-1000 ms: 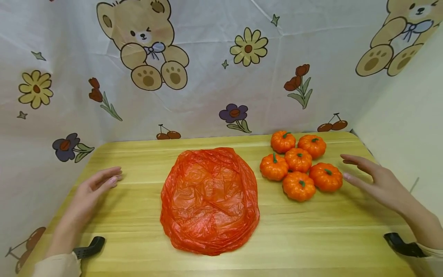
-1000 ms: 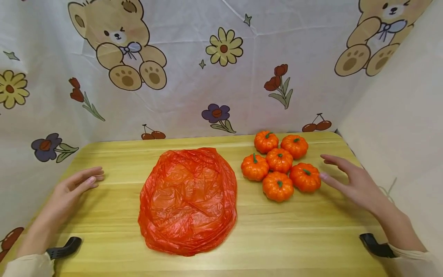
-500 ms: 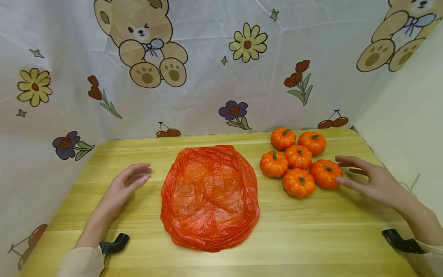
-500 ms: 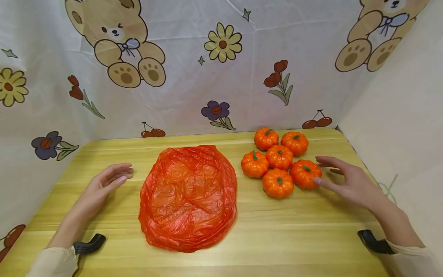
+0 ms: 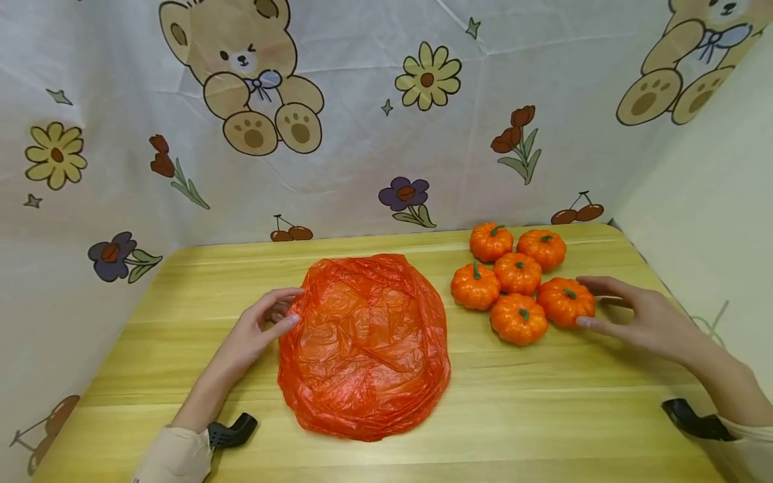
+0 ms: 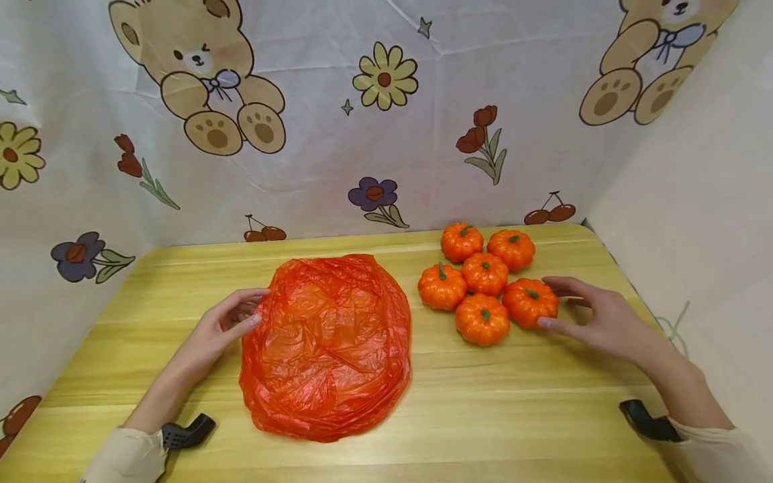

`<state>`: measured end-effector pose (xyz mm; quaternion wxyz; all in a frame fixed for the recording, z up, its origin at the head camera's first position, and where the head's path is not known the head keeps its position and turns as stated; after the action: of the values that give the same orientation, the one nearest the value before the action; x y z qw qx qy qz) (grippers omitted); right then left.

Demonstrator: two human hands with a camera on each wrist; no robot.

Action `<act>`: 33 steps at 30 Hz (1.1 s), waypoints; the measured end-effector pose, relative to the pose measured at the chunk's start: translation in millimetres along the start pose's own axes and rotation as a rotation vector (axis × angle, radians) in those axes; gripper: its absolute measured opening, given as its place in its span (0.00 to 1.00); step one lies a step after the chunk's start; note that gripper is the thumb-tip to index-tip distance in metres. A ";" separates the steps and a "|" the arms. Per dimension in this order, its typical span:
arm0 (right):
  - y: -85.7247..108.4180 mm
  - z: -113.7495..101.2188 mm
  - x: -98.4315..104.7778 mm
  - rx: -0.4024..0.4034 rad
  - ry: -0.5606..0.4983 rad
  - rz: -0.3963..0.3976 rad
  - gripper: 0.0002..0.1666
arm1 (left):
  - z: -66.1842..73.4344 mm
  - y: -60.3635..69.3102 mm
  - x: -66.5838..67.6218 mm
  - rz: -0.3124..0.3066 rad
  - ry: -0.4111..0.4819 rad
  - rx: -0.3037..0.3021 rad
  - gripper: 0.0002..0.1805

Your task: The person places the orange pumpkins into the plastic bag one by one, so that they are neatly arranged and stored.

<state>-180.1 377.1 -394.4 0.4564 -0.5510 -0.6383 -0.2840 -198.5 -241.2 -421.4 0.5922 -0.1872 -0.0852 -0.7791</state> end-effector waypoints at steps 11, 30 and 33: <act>-3.0 -6.7 -0.5 0.072 0.032 0.028 0.43 | 2.4 0.4 -2.2 0.039 -0.063 -0.056 0.13; -0.1 -4.7 -3.0 0.037 -0.021 0.025 0.42 | -2.9 3.3 -4.6 0.047 -0.080 -0.012 0.09; -0.4 -3.7 -2.3 0.050 -0.009 0.020 0.41 | -3.5 3.5 -4.4 0.051 -0.082 -0.014 0.09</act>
<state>-179.6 372.8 -394.9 0.4700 -0.5471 -0.6416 -0.2609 -194.9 -239.6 -426.6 0.6066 -0.2251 -0.0993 -0.7560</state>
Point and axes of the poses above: each hand's wrist, its own y-axis away from the middle knuckle, its own x-axis out of the back of the hand, z = x × y, the point moved 7 cm from there along -y, towards the middle knuckle, and after that the axes turned 5 degrees about y, right-handed, at the moved point
